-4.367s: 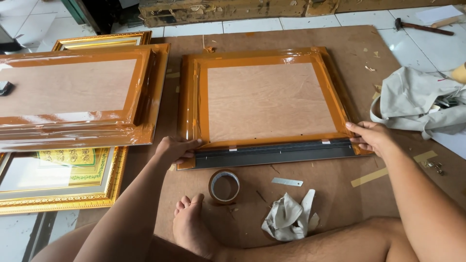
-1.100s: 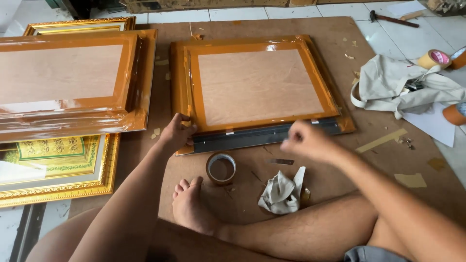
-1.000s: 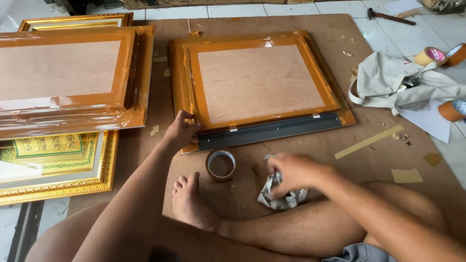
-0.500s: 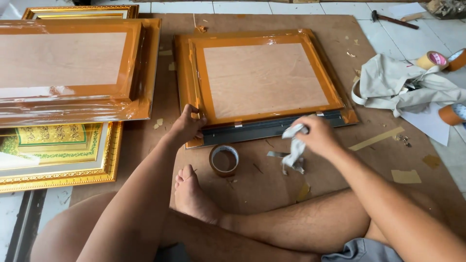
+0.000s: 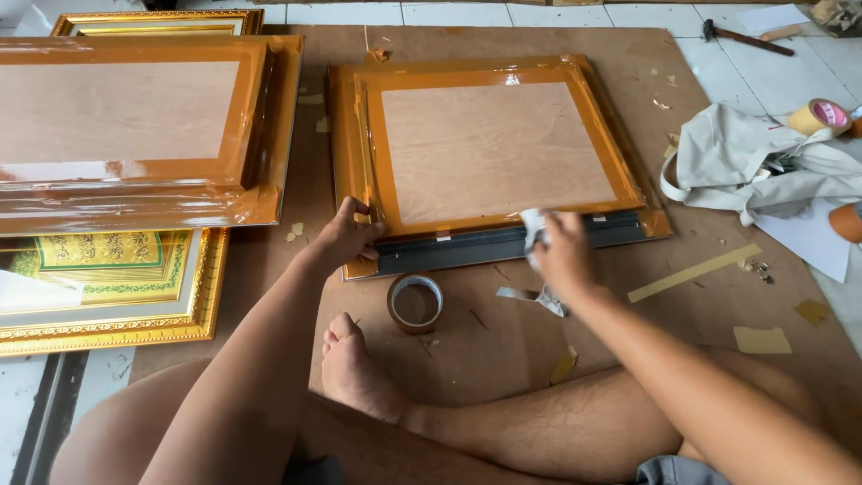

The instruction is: Applying adhesive tape to the back of a picture frame and cleaning it with a cloth

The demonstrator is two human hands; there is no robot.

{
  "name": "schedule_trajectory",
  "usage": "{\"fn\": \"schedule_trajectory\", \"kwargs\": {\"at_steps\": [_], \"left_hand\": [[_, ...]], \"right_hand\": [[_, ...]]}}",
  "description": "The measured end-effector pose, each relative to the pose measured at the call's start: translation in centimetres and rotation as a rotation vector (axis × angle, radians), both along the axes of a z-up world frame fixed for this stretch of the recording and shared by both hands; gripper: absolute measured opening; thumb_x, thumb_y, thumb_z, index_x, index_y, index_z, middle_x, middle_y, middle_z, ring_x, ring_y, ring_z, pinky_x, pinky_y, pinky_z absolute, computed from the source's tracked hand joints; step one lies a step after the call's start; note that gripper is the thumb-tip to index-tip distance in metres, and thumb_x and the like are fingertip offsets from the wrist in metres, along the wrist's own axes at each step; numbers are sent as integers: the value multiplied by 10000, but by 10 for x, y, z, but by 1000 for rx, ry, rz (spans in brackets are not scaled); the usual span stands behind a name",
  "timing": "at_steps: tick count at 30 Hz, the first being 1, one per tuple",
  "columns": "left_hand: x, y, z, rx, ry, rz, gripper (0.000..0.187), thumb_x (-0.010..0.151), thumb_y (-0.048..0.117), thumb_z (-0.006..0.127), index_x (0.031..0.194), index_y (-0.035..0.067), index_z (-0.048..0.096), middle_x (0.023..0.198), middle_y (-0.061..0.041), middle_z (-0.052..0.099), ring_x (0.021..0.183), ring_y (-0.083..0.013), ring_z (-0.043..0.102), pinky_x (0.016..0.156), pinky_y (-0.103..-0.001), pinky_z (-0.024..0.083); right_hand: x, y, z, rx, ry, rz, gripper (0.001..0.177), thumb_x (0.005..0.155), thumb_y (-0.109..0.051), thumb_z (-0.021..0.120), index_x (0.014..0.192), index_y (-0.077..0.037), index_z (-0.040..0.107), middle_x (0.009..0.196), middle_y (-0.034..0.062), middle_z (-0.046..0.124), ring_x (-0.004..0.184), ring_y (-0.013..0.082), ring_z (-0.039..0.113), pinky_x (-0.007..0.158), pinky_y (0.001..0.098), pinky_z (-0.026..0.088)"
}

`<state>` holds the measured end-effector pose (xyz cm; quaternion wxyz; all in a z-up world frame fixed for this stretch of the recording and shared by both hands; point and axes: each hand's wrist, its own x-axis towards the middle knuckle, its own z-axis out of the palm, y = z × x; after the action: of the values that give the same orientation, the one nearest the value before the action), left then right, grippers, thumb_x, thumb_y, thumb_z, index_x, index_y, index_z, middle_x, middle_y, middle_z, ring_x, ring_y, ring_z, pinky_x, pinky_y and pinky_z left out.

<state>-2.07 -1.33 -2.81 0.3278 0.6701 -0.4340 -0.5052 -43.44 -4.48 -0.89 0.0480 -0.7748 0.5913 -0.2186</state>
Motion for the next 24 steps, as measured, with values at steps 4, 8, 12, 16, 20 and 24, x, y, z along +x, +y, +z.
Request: {"fn": "schedule_trajectory", "kwargs": {"at_steps": [4,8,12,16,20,24], "left_hand": [[1,-3,-9,5,-3,3,592,1078,252,788,1521,84,433,988,-157,696,720,-252,842,701,-287,684],[3,-6,-13,-15,20,-1,598,1077,259,789,1519,77,430,984,-175,684,736,-267,842,697,-304,691],[5,-7,-22,-19,52,18,584,1087,225,769,1527,55,425,982,-178,676,728,-273,840,686,-311,702],[7,-6,-24,-25,46,-7,619,1077,273,793,1526,59,425,954,-180,672,739,-288,843,691,-324,702],[5,-4,-15,-14,40,2,614,1079,268,786,1527,56,424,943,-175,681,719,-280,840,686,-313,703],[5,-5,-15,-9,24,-5,609,1074,270,792,1518,61,430,943,-174,697,734,-283,845,694,-324,706]], "right_hand": [[73,34,24,489,-480,-59,464,1149,-495,483,1212,-82,685,940,140,746,729,288,742,617,445,581],[124,38,-25,-183,266,367,545,1013,-78,616,1555,-37,603,1353,186,628,1141,429,682,629,533,695],[181,52,-34,-128,218,444,564,1050,-122,546,1613,-107,518,1348,147,577,1191,439,627,658,590,670],[180,48,-30,-198,398,479,571,1053,-102,516,1624,-82,530,1307,163,592,1112,390,632,656,533,617],[134,35,-24,-234,562,386,515,1046,-161,541,1548,-106,642,1228,128,680,1082,343,671,672,493,614],[52,-2,-43,-211,679,221,528,1027,-201,560,1538,-107,657,1219,80,693,1084,296,695,654,479,634]]}}
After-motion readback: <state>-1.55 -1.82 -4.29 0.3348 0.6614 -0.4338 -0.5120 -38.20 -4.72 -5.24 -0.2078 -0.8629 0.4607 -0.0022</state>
